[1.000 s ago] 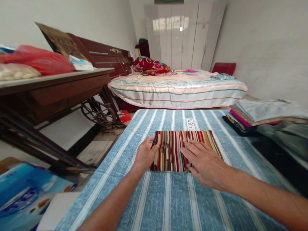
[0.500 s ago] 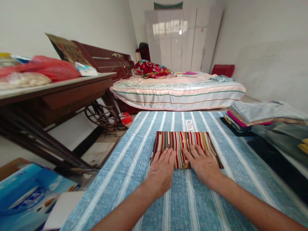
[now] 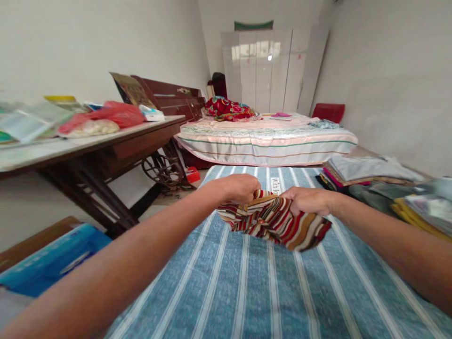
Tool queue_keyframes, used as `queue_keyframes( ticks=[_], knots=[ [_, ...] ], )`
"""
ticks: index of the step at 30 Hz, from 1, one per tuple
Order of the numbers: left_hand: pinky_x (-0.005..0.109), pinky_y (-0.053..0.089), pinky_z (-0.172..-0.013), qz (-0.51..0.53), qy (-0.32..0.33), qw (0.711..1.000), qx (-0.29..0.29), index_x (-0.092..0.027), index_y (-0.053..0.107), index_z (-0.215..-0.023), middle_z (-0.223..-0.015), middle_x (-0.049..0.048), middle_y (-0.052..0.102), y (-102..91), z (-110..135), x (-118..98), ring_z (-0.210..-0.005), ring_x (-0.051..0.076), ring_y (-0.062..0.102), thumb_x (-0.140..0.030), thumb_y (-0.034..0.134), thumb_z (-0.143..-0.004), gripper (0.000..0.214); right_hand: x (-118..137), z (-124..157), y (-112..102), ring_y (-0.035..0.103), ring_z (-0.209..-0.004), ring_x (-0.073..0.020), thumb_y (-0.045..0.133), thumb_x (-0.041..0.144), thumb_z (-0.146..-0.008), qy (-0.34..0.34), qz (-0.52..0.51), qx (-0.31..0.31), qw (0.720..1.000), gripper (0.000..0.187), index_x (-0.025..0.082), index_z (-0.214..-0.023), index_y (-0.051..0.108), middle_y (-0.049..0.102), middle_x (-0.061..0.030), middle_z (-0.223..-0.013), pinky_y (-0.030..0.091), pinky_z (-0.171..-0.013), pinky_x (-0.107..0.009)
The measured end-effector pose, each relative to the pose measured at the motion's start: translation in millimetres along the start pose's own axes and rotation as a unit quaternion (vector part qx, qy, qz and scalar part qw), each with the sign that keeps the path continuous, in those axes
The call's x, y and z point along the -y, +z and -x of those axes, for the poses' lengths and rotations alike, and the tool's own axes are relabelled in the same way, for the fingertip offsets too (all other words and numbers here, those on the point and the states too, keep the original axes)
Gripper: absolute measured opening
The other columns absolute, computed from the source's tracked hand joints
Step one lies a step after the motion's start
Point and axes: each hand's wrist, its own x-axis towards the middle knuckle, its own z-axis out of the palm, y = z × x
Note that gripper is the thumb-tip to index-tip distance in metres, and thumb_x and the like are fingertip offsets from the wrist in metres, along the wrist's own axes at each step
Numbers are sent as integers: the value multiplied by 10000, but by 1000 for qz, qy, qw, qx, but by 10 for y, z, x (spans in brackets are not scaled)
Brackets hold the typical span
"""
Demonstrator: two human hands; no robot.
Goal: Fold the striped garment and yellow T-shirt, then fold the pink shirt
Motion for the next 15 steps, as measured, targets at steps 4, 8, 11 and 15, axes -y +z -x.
queue_keyframes(
  ticks=[4,8,11,15],
  knots=[
    [264,421,-616,-21,66,993,100,-179,712,-828,-686,14,658,-410,274,-301,-607,160,557,-114,530,-623,281,-142,561,652,666,-693,-223,511,81,-459,-34,-394,78,915,495,168,-915,684,710,-27,-746,499,-722,-349],
    [280,433,-606,-39,106,983,147,-145,709,-761,-671,45,660,-5,165,-612,-618,176,562,-151,615,-615,174,-492,898,1603,661,-749,-232,516,118,-462,-21,-576,-8,817,398,175,-816,687,711,-36,-767,479,-771,-352],
    [291,452,-643,-41,111,987,109,-136,695,-776,-783,82,677,564,15,-828,-722,208,595,-138,635,-627,160,-693,1068,2092,652,-791,-236,499,150,-487,31,-576,-84,813,403,181,-841,691,712,-41,-818,469,-778,-340],
    [328,443,-826,-14,126,992,19,-161,635,-976,-1054,96,640,1003,70,-956,-970,228,572,-165,503,-784,233,-822,1230,2244,641,-778,-235,515,203,-520,33,-529,-130,838,483,180,-976,675,702,-46,-811,466,-727,-325]
  ],
)
